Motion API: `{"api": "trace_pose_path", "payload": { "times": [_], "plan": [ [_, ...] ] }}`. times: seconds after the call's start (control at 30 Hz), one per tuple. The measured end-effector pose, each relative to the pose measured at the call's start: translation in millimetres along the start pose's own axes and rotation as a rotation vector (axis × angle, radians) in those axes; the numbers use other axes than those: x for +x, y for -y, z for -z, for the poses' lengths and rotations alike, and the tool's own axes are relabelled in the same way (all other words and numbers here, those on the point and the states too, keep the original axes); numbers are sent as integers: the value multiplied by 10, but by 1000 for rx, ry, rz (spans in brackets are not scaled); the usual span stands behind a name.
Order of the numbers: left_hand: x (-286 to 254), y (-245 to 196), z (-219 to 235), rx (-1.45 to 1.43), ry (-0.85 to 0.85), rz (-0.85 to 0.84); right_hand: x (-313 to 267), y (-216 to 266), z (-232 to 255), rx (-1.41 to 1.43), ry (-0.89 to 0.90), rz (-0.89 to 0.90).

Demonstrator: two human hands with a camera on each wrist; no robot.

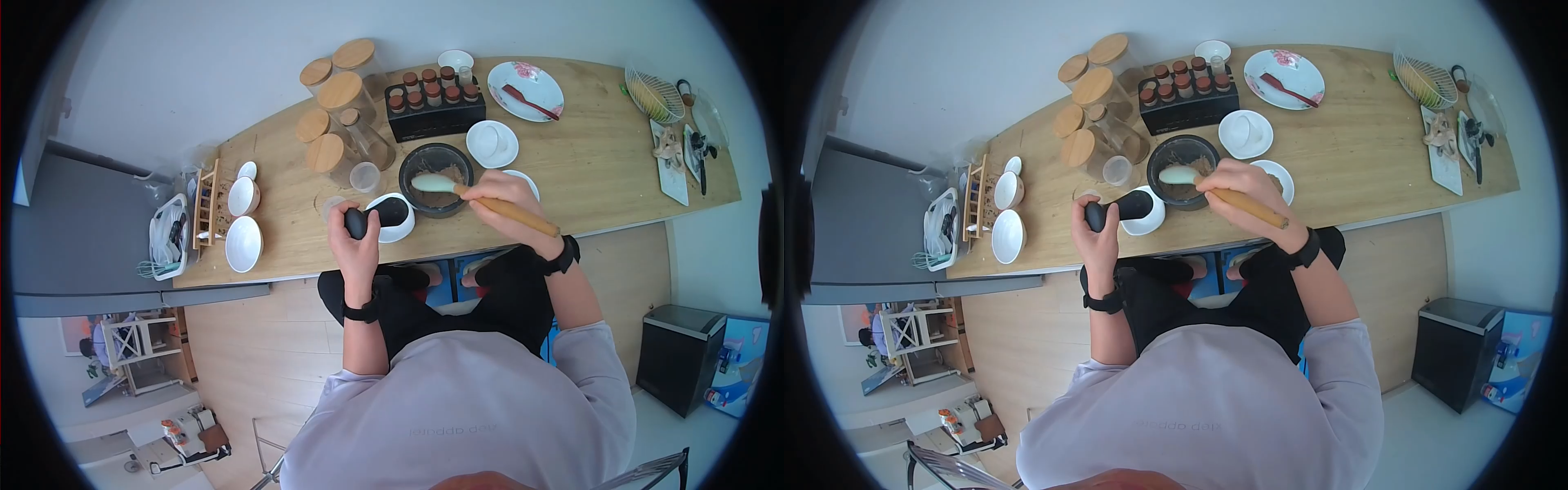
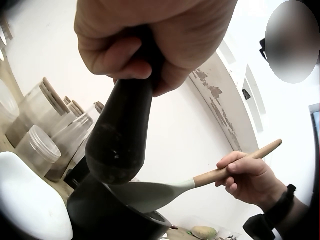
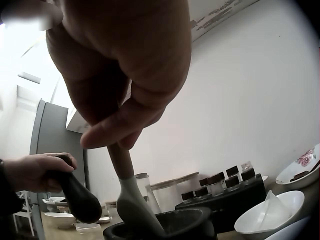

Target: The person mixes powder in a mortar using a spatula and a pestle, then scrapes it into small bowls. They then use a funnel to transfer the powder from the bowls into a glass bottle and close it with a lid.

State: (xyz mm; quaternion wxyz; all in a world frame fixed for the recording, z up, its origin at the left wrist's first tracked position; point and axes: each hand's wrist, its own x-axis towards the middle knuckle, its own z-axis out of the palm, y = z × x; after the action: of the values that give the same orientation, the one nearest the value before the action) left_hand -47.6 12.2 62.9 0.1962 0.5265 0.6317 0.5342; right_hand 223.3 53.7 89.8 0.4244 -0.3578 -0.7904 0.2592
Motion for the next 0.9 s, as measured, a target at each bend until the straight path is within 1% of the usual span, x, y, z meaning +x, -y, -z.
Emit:
{"api": "trace_pose_path", "payload": {
  "times": [0.03, 0.13, 0.23, 0.27, 0.37, 0.4, 0.5, 0.6, 0.7, 0.8, 0.9],
  "plan": [
    [-3, 10, -7, -5, -2, -2, 20, 6, 3, -14, -17, 11],
    [0, 0, -17, 6, -4, -42, 108, 86, -55, 3, 76, 98],
    [-13, -56, 30, 20, -10, -53, 190, 220, 138, -34, 376, 146],
    [-11, -72, 47, 21, -9, -52, 193, 204, 193, -18, 408, 127],
    [-11, -21, 66, 20, -14, -38, 262, 151, 291, -8, 395, 114],
    [-16, -24, 57, 15, -13, -40, 289, 183, 276, -42, 368, 133],
    [-15, -54, 56, 13, -12, -40, 322, 179, 150, -43, 358, 147],
    [-26, -105, 94, 26, -17, -32, 292, 108, 156, 12, 170, 99],
    [-20, -87, 84, 14, -20, -38, 202, 242, 176, 110, -19, -346],
    [-20, -65, 67, 6, -9, -36, 102, 291, 46, 261, -188, -455],
    [-34, -85, 85, 9, -7, -33, 57, 338, -109, 239, -182, -523]
  ]
}}
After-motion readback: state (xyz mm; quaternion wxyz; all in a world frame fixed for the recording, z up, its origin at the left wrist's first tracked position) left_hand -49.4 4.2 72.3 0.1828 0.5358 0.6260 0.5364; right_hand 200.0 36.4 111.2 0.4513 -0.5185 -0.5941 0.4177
